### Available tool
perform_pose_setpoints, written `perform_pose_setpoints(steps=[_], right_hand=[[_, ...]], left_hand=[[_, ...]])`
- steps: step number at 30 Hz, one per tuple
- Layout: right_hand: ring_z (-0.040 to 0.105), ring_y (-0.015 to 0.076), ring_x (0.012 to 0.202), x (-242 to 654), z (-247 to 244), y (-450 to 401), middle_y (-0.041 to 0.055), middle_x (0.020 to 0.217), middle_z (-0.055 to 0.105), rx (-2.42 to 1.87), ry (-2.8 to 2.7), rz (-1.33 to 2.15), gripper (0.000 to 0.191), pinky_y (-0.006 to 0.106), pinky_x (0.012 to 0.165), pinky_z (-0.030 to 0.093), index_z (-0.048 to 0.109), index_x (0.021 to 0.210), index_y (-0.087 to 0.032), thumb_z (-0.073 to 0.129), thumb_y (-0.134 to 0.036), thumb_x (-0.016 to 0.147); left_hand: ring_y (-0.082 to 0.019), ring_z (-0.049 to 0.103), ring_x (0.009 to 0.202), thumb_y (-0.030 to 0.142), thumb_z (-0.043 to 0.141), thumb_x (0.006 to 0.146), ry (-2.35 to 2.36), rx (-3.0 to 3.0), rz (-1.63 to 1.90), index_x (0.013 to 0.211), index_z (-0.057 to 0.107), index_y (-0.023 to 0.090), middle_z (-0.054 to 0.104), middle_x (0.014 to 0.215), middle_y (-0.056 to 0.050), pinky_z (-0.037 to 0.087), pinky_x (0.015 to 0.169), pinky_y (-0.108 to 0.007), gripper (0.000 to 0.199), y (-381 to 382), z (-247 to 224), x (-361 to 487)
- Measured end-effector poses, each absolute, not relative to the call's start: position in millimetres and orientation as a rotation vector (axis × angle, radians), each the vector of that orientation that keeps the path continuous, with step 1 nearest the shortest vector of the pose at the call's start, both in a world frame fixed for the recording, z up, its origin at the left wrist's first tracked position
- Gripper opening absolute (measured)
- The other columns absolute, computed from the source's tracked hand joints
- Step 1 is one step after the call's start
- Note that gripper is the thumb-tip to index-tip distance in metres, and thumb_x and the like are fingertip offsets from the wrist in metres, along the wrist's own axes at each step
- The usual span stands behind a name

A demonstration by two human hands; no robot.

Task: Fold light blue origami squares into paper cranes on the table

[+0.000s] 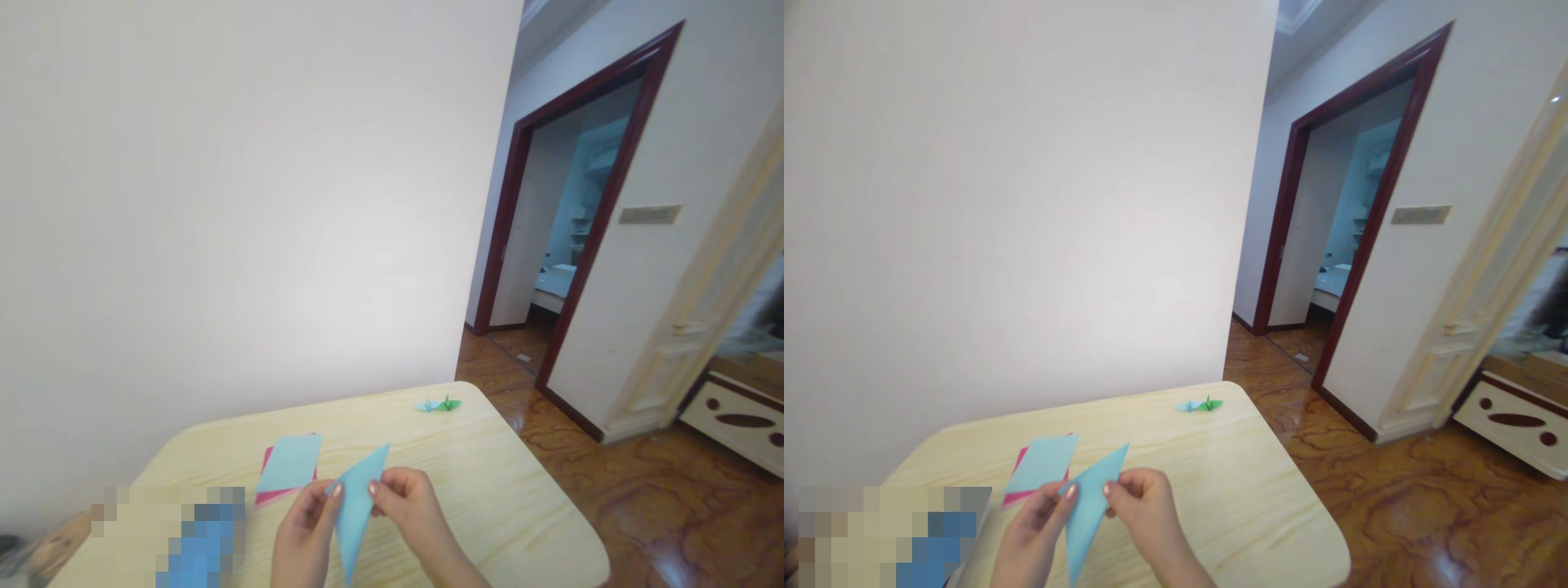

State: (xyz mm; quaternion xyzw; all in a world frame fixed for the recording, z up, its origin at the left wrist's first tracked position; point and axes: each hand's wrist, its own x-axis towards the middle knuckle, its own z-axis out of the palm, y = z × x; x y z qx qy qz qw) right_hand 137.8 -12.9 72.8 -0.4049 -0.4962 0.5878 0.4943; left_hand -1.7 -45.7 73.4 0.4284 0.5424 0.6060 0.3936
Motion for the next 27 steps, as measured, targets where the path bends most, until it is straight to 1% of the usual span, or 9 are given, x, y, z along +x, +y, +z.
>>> perform_pose_setpoints(steps=[6,9,11,14,17,21,27], right_hand=[[0.053,0.0125,0.045,136.8,73.1,-14.3,0.0030,0.049,0.060,-1.043,-1.196,1.268,0.046,0.023,0.046,0.041,0.067,0.059,-0.011,0.068,-0.057,0.057],[0.052,0.0126,0.049,137.5,71.3,-14.0,0.0036,0.053,0.061,-0.990,-1.241,1.239,0.042,0.024,0.049,0.041,0.066,0.060,-0.011,0.066,-0.053,0.064],[0.053,0.0127,0.052,138.2,71.0,-12.6,0.0037,0.057,0.062,-0.929,-1.251,1.263,0.039,0.024,0.051,0.042,0.066,0.065,-0.012,0.066,-0.050,0.066],[0.050,0.0113,0.053,140.1,74.6,-9.0,0.0016,0.059,0.061,-0.857,-1.234,1.276,0.036,0.022,0.051,0.040,0.065,0.070,-0.013,0.069,-0.048,0.064],[0.047,0.0102,0.050,142.5,82.5,-6.6,0.0000,0.054,0.058,-0.866,-1.204,1.274,0.038,0.022,0.050,0.038,0.064,0.063,-0.013,0.069,-0.050,0.064],[0.049,0.0115,0.050,144.5,90.9,-7.4,0.0012,0.051,0.058,-0.924,-1.214,1.243,0.040,0.023,0.052,0.040,0.065,0.058,-0.012,0.067,-0.052,0.064],[0.049,0.0111,0.049,144.1,88.3,-7.0,0.0025,0.058,0.063,-0.968,-1.122,1.177,0.043,0.022,0.047,0.039,0.069,0.072,-0.014,0.071,-0.054,0.057]], left_hand=[[-0.019,0.059,0.065,0.049,0.070,0.061,1.354,1.072,1.573,0.070,0.064,0.018,0.067,0.065,-0.001,0.047,0.062,-0.025,0.033,-51.5,75.7,1.9],[-0.019,0.060,0.067,0.048,0.070,0.060,1.340,1.063,1.577,0.070,0.064,0.018,0.067,0.065,0.000,0.047,0.063,-0.024,0.032,-53.6,77.9,2.9],[-0.019,0.060,0.066,0.049,0.071,0.059,1.341,1.068,1.585,0.069,0.065,0.018,0.067,0.064,0.000,0.048,0.062,-0.024,0.033,-54.2,77.8,2.6],[-0.019,0.060,0.063,0.050,0.072,0.057,1.350,1.089,1.599,0.068,0.066,0.019,0.067,0.063,0.000,0.048,0.059,-0.024,0.034,-55.0,76.7,1.9],[-0.018,0.060,0.061,0.049,0.072,0.057,1.353,1.114,1.618,0.066,0.066,0.019,0.066,0.062,0.000,0.048,0.058,-0.023,0.032,-57.1,78.1,2.9],[-0.019,0.059,0.061,0.051,0.072,0.055,1.339,1.110,1.636,0.063,0.065,0.019,0.065,0.059,0.000,0.048,0.058,-0.023,0.033,-60.0,84.8,5.5],[-0.018,0.057,0.058,0.052,0.072,0.055,1.347,1.096,1.603,0.062,0.065,0.019,0.064,0.057,0.000,0.047,0.055,-0.023,0.035,-63.3,89.8,7.2]])
